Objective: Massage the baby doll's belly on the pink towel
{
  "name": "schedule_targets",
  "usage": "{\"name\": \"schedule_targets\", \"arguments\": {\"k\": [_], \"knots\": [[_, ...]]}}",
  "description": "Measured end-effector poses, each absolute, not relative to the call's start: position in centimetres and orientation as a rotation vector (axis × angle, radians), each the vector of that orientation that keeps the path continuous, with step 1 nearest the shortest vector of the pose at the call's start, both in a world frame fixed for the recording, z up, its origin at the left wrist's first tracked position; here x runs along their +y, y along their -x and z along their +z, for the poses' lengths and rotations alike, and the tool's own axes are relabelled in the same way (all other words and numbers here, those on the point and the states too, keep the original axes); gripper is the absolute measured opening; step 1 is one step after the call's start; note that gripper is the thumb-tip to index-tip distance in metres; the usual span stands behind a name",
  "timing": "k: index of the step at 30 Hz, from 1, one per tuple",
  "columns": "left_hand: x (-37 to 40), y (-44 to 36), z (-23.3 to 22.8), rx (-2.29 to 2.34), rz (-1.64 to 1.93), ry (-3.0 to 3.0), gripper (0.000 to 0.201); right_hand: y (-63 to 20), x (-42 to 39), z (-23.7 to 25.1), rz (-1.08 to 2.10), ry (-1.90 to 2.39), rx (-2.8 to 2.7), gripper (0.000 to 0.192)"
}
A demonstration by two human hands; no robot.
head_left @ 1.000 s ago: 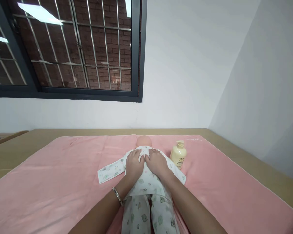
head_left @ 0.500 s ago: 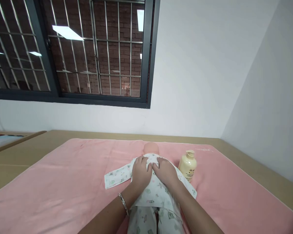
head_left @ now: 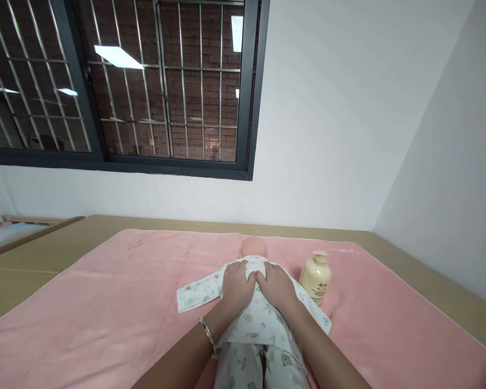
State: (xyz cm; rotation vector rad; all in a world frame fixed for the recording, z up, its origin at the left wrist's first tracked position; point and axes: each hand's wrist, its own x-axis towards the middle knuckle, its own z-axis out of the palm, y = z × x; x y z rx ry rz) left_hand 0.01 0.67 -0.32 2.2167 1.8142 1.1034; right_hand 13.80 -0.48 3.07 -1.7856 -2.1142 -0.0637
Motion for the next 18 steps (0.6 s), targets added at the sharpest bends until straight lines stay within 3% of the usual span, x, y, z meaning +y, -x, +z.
{"name": "schedule_targets", "arguments": {"k": [18], "knots": [[0.5, 0.0, -0.9, 1.789, 1.274, -2.14, 0.033, -12.8, -1.7, 3.6, -0.248, 1.834, -2.184, 0.043]]}}
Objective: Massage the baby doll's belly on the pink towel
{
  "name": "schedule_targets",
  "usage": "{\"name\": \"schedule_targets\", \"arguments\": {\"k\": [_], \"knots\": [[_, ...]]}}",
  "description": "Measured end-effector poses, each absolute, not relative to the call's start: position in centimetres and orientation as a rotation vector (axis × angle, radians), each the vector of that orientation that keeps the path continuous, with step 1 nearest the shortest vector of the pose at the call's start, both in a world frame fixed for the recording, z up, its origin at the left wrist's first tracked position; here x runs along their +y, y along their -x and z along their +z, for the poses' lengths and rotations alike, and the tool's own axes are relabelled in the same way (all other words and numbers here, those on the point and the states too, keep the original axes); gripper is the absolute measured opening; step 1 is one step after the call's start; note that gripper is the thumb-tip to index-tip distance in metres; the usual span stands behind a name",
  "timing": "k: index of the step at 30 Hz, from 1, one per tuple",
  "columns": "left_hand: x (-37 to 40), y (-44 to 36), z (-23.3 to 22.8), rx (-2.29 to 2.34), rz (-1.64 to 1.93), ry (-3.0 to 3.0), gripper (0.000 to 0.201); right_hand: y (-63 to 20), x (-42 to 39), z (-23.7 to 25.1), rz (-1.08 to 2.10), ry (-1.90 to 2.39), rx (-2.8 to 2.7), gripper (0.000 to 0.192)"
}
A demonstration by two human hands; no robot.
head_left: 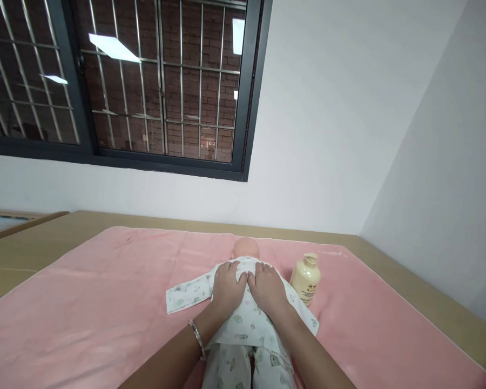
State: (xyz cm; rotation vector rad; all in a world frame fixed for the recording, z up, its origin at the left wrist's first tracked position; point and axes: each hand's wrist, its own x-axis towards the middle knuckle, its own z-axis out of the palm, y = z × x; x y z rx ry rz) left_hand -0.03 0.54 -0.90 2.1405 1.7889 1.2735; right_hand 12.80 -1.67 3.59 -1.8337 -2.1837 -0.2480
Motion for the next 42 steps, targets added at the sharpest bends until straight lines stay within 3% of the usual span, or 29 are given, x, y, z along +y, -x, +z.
{"name": "schedule_targets", "arguments": {"k": [11, 22, 27, 34, 42], "knots": [[1.0, 0.0, -1.6, 1.803, 1.276, -2.191, 0.04, -14.5, 0.2, 2.7, 0.103, 1.777, -2.199, 0.057], [0.2, -0.1, -0.9, 1.696, 1.396, -2.231, 0.024, -12.8, -1.6, 4.2, -0.038, 1.889, -2.148, 0.038], [0.6, -0.3, -0.5, 1.789, 1.29, -2.246, 0.036, -14.6, 0.6, 3.3, 0.073, 1.728, -2.162, 0.045], [-0.3, -0.4, 0.9, 1.887, 1.041, -2.346, 0.03, -12.7, -1.1, 4.4, -0.054, 1.834, -2.188, 0.036], [0.5, -0.3, 0.1, 1.849, 1.109, -2.283, 0.038, -13.4, -0.1, 3.3, -0.021, 1.818, -2.155, 0.047]]}}
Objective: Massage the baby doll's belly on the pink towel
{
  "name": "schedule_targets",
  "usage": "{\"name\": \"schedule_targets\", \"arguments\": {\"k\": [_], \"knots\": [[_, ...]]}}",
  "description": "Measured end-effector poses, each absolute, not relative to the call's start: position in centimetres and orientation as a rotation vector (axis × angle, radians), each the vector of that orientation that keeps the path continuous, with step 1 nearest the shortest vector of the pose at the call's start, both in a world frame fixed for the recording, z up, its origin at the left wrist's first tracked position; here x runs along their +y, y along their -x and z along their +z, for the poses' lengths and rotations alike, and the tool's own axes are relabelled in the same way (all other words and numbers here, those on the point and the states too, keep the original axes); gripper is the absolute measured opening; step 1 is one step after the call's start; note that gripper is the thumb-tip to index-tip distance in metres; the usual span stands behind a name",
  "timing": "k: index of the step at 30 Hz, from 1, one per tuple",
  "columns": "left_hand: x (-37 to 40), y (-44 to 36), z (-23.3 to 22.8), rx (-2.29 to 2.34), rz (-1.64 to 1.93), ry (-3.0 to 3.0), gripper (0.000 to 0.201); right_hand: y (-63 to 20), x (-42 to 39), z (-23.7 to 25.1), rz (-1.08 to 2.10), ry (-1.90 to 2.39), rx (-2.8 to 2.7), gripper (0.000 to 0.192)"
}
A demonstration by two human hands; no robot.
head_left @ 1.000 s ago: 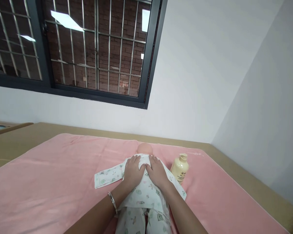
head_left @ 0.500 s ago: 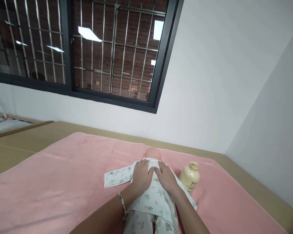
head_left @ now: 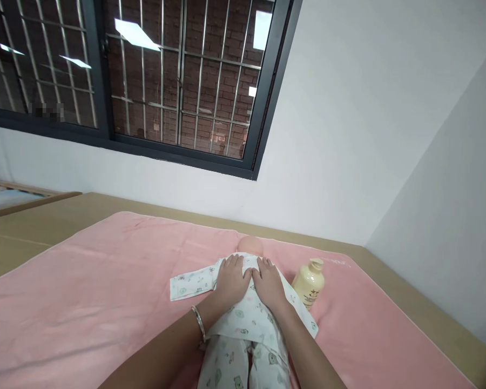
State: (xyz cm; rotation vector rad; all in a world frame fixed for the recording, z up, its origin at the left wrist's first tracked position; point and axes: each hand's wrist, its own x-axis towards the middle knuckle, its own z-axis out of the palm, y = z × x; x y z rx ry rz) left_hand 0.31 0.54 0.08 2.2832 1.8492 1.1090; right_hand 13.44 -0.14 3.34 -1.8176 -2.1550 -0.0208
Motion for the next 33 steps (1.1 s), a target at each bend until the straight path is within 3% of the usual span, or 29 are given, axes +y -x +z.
{"name": "schedule_targets", "arguments": {"k": [13, 24, 33], "knots": [[-0.1, -0.2, 0.3, 1.797, 1.212, -2.317, 0.023, -12.8, -1.5, 4.4, -0.021, 1.869, -2.031, 0.031], [1.1, -0.3, -0.8, 1.82, 1.159, -2.242, 0.041, -13.7, 0.3, 2.4, -0.035, 1.74, -2.088, 0.044], [1.0, 0.1, -0.4, 1.731, 1.213, -2.189, 0.036, -13.4, -0.5, 3.2, -0.042, 1.757, -2.089, 0.034]]}}
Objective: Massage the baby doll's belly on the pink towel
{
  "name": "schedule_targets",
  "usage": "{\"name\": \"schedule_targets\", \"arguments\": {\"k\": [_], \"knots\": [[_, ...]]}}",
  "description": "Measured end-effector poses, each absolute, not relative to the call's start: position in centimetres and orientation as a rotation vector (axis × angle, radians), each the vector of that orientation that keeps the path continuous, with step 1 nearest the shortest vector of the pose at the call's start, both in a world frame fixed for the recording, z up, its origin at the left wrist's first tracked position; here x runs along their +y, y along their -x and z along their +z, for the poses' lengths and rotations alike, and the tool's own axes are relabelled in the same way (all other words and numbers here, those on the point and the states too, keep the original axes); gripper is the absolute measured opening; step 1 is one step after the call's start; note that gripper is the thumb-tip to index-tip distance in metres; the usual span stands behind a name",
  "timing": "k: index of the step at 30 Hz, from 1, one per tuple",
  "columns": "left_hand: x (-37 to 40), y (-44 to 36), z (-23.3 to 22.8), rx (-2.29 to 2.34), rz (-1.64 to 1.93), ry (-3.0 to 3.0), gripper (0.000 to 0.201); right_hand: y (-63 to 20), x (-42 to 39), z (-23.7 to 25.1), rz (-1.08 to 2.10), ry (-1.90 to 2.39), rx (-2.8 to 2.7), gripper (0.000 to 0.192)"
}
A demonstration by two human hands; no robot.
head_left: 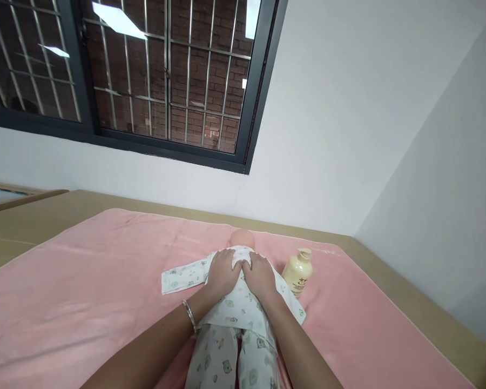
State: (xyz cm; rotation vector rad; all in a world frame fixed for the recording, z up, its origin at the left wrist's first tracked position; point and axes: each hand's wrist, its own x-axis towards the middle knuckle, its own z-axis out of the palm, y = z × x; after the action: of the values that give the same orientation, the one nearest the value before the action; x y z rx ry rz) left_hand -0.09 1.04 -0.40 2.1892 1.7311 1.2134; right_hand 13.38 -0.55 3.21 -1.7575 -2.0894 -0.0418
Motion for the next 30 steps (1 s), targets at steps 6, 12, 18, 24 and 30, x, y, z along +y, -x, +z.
{"name": "schedule_targets", "arguments": {"k": [6, 12, 18, 24, 30], "knots": [[1.2, 0.3, -1.6, 1.61, 1.424, -2.081, 0.033, -15.0, -0.3, 4.9, 0.262, 1.568, -1.985, 0.043], [1.3, 0.6, -2.2, 1.499, 1.544, -2.029, 0.039, -14.4, -0.5, 4.4, 0.206, 1.492, -2.015, 0.053], [1.1, 0.5, -2.5, 1.497, 1.605, -1.912, 0.043, -13.1, -1.2, 3.7, 0.25, 1.507, -2.169, 0.057], [1.0, 0.4, -2.8, 1.53, 1.562, -1.887, 0.048, -12.7, -1.3, 4.2, 0.228, 1.563, -2.261, 0.056], [1.3, 0.5, -2.8, 1.514, 1.554, -1.928, 0.045, -13.1, -1.0, 4.2, 0.189, 1.628, -2.156, 0.057]]}}
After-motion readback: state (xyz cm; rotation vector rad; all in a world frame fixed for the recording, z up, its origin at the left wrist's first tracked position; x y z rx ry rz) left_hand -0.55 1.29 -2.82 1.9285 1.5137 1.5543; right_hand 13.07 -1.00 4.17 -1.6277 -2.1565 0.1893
